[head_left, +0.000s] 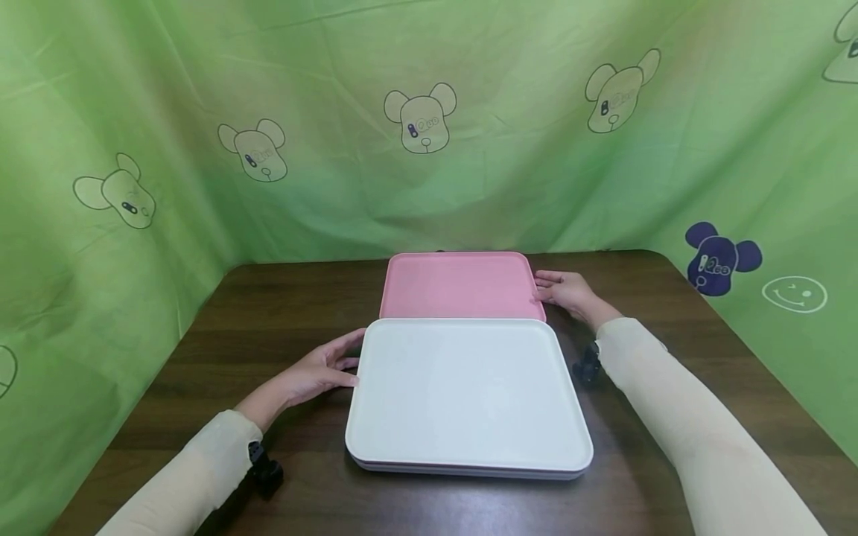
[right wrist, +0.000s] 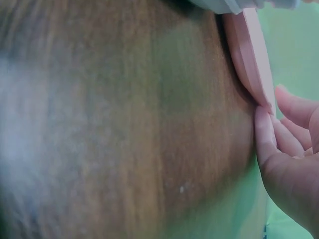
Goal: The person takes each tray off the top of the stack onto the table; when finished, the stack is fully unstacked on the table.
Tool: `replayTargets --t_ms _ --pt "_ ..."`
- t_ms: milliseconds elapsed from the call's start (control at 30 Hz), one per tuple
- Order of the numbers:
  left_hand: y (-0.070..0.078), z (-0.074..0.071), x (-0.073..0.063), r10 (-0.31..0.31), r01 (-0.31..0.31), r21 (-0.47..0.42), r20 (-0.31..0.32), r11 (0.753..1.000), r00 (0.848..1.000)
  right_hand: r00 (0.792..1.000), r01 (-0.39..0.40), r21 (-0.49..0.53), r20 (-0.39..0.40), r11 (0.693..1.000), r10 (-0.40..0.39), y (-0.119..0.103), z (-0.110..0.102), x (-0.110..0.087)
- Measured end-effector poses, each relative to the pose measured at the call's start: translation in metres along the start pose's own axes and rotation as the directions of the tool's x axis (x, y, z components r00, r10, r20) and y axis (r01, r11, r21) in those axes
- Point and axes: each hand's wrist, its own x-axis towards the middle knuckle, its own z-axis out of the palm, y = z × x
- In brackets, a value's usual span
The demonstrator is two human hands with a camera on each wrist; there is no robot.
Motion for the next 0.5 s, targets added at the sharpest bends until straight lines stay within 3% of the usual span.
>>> replayTargets --t_ms 267,500 --pt "-0.001 -0.001 0.001 0.001 -0.001 -0.008 0.006 1.0 1.0 1.0 0.006 0.039 0.014 0.999 -0.007 0.001 -0.007 -0.012" --pt "-0.002 -0.003 0.001 -0.003 0.003 -0.011 0.009 1.0 1.0 0.999 0.035 -0.024 0.023 0.999 -0.035 -0.004 -0.011 -0.028"
